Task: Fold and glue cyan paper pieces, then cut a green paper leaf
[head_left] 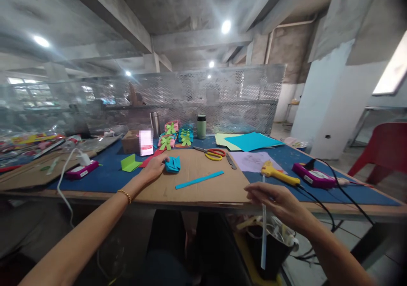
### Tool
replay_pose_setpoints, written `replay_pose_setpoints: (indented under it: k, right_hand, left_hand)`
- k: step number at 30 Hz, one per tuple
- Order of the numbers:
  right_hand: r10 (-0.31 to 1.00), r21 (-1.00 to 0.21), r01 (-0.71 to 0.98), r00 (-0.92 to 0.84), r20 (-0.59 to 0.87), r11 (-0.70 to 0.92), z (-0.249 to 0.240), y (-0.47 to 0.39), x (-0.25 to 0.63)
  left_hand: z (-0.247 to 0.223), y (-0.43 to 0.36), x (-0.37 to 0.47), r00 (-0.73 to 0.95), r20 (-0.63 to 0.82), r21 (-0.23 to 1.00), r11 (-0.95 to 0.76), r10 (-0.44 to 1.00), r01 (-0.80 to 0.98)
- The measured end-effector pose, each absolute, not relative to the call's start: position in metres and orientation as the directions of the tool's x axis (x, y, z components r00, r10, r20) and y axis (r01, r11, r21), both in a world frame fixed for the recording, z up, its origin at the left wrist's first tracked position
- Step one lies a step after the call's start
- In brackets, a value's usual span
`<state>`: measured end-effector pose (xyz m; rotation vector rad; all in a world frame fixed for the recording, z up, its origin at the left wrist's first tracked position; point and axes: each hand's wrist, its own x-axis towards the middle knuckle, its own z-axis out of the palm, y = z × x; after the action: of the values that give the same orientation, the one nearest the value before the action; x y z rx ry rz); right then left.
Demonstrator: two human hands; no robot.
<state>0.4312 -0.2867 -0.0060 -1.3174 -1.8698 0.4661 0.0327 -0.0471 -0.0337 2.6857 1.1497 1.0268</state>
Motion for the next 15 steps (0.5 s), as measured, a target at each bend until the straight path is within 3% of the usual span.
replay_pose_setpoints:
  k: [7, 13, 15]
  right_hand:
    - [0.906, -0.635, 0.672, -0.133, 0.402, 0.381, 0.009, -0.299, 0.423]
    - [0.897, -0.639, 0.653, -0.156, 0.414, 0.408, 0.010, -0.303, 0.414]
    - [0.899, -0.642, 0.650, -0.160, 0.407, 0.407, 0.007, -0.303, 0.411]
  left_hand:
    - [-0.034, -0.063, 0.025, 0.603, 0.538, 0.173, -0.777, 0.589, 0.605]
    - [-0.017, -0.088, 0.049, 0.306, 0.539, 0.237, -0.490, 0.785, 0.839]
    - [-0.011, -0.102, 0.064, 0.298, 0.491, 0.253, -0.461, 0.819, 0.851]
